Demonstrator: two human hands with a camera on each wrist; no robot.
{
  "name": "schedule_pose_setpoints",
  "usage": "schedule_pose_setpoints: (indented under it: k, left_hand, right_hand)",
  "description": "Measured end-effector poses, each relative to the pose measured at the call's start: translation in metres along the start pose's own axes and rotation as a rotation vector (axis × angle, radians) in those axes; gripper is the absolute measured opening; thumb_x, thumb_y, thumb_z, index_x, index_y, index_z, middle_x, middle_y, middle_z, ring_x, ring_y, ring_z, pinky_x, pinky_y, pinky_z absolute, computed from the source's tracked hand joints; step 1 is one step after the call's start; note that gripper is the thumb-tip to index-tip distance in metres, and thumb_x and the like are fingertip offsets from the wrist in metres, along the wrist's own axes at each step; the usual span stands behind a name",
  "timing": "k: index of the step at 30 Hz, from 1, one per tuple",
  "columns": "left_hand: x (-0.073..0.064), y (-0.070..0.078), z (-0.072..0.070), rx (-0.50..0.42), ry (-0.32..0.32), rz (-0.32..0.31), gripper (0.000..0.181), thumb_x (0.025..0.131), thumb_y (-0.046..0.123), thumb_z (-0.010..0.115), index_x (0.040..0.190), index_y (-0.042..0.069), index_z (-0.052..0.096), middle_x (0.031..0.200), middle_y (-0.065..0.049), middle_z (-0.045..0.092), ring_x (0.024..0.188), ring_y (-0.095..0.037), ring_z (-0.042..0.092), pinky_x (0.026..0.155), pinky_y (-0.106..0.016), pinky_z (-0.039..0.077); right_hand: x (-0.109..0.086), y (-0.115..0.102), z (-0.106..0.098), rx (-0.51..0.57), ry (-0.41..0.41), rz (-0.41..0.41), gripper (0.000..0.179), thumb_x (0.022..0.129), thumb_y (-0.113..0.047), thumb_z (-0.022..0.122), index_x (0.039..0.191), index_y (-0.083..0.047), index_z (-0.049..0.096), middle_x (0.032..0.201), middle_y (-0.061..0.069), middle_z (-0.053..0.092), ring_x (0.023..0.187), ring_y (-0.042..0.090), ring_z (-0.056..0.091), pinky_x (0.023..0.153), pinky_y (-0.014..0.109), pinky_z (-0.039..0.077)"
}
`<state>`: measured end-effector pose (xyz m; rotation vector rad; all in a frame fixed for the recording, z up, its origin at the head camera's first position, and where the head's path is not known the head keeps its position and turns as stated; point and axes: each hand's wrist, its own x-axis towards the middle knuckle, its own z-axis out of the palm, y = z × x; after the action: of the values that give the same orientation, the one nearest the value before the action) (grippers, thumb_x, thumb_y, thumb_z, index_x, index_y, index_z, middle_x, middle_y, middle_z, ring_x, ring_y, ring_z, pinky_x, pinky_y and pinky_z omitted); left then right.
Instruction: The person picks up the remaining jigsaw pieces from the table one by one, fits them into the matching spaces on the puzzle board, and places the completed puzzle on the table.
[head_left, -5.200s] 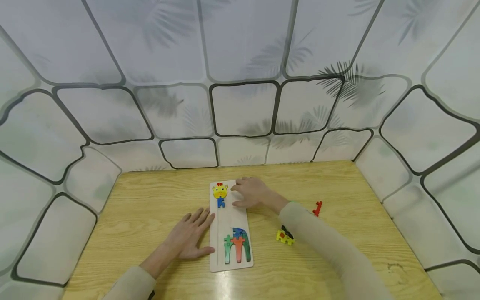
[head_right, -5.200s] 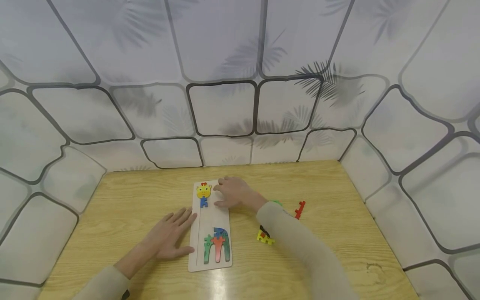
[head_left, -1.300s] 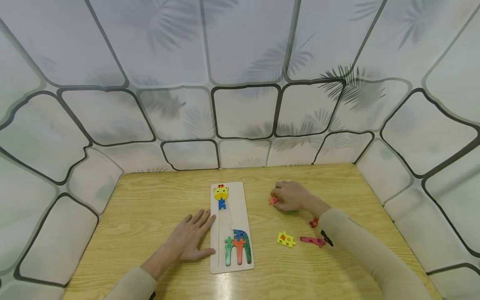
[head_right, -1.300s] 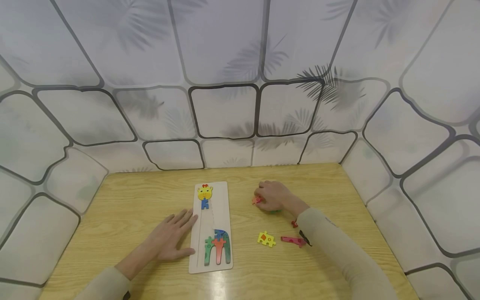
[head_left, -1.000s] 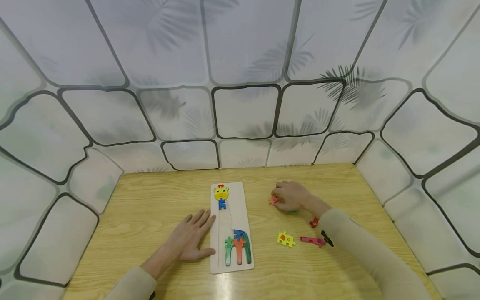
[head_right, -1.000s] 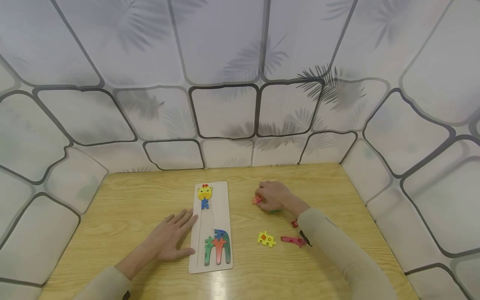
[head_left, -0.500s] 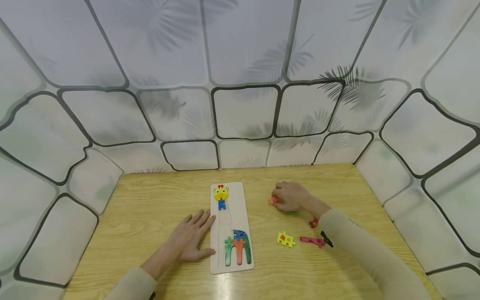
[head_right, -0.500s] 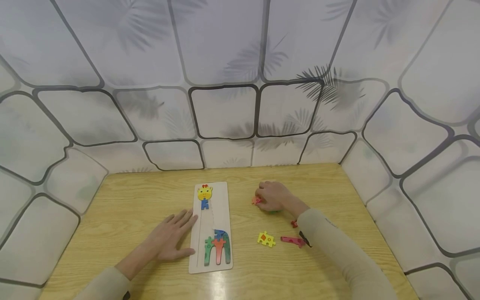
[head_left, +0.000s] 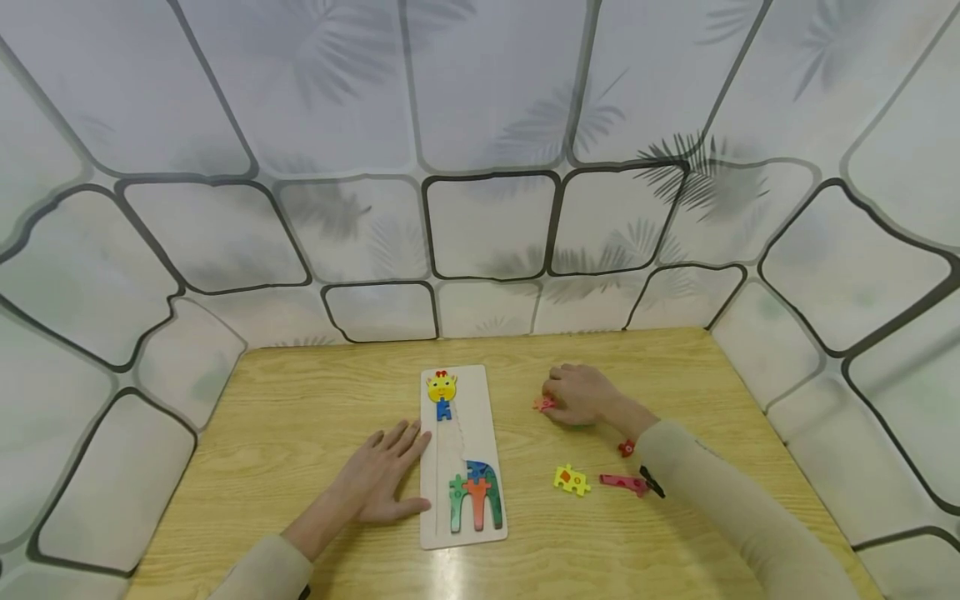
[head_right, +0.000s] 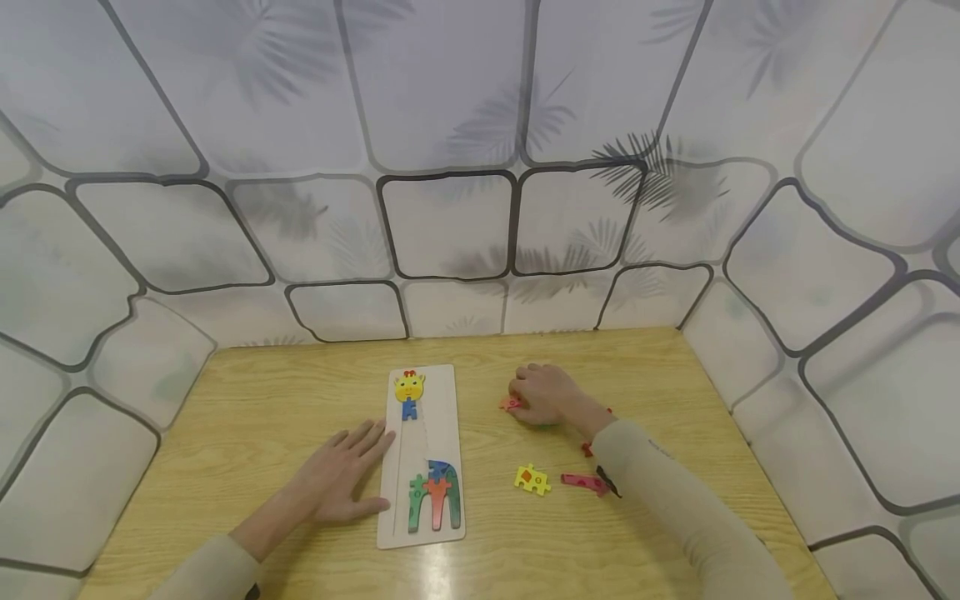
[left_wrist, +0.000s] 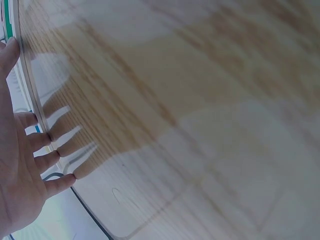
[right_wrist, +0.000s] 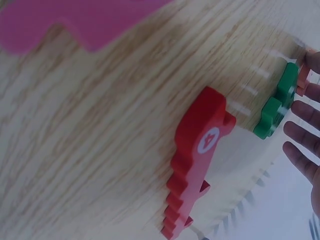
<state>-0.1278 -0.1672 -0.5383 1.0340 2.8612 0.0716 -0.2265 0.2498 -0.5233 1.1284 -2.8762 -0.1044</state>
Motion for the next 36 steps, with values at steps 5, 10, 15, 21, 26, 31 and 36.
schedule_pose_setpoints:
  k: [5, 10, 15, 21, 26, 31, 36]
  left_hand:
    - [0.000, 0.001, -0.001, -0.007, -0.002, -0.002, 0.103, 0.092, 0.083, 0.048, 0.166, 0.012, 0.034, 0.172, -0.018, 0.036, 0.158, -0.041, 0.039, 0.121, -0.062, 0.041]
    - [-0.001, 0.002, -0.002, -0.013, -0.005, -0.003, 0.103, 0.092, 0.082, 0.049, 0.166, 0.011, 0.034, 0.171, -0.018, 0.036, 0.158, -0.041, 0.038, 0.121, -0.063, 0.041]
    - [-0.001, 0.002, -0.001, -0.016, -0.002, -0.003, 0.103, 0.092, 0.082, 0.049, 0.166, 0.011, 0.034, 0.171, -0.018, 0.036, 0.158, -0.041, 0.038, 0.121, -0.062, 0.041]
    - [0.000, 0.001, -0.001, -0.011, 0.002, 0.000, 0.104, 0.092, 0.082, 0.049, 0.166, 0.011, 0.034, 0.171, -0.018, 0.037, 0.157, -0.041, 0.039, 0.121, -0.062, 0.042]
    - [0.000, 0.000, 0.000, -0.007, 0.007, 0.004, 0.104, 0.092, 0.082, 0.049, 0.166, 0.011, 0.034, 0.171, -0.018, 0.037, 0.157, -0.041, 0.039, 0.121, -0.062, 0.042]
    - [0.000, 0.000, 0.001, -0.013, 0.000, -0.001, 0.104, 0.092, 0.083, 0.048, 0.166, 0.012, 0.033, 0.172, -0.017, 0.035, 0.158, -0.041, 0.038, 0.121, -0.062, 0.041]
    - [0.000, 0.000, 0.000, -0.011, -0.002, -0.003, 0.104, 0.092, 0.083, 0.048, 0.166, 0.012, 0.034, 0.172, -0.017, 0.036, 0.158, -0.041, 0.038, 0.121, -0.062, 0.042]
  right_hand:
    - [0.001, -0.001, 0.002, -0.016, 0.018, -0.006, 0.031, 0.098, -0.048, 0.068, 0.107, -0.019, 0.075, 0.100, 0.000, 0.069, 0.089, 0.018, 0.065, 0.076, 0.038, 0.059]
    - [0.000, -0.003, 0.002, -0.046, 0.035, -0.009, 0.030, 0.098, -0.049, 0.068, 0.102, -0.019, 0.074, 0.097, -0.001, 0.068, 0.086, 0.017, 0.064, 0.075, 0.037, 0.058]
    - [-0.001, -0.006, 0.001, -0.056, 0.073, -0.010, 0.027, 0.097, -0.047, 0.070, 0.095, -0.020, 0.071, 0.092, -0.002, 0.066, 0.079, 0.016, 0.061, 0.068, 0.035, 0.054]
    - [-0.001, -0.008, 0.003, -0.050, 0.092, 0.023, 0.028, 0.096, -0.048, 0.071, 0.089, -0.021, 0.070, 0.089, -0.003, 0.065, 0.076, 0.014, 0.059, 0.064, 0.031, 0.049]
    - [-0.001, -0.012, 0.000, -0.040, 0.091, 0.049, 0.030, 0.096, -0.049, 0.071, 0.086, -0.022, 0.069, 0.084, -0.005, 0.062, 0.071, 0.011, 0.053, 0.060, 0.028, 0.044]
    - [-0.001, -0.017, -0.002, -0.069, 0.115, 0.062, 0.033, 0.095, -0.051, 0.073, 0.079, -0.023, 0.062, 0.078, -0.007, 0.054, 0.067, 0.010, 0.046, 0.057, 0.027, 0.039]
    - [0.000, -0.020, 0.000, -0.099, 0.114, 0.074, 0.037, 0.095, -0.053, 0.073, 0.078, -0.023, 0.060, 0.078, -0.006, 0.053, 0.068, 0.012, 0.048, 0.058, 0.028, 0.040]
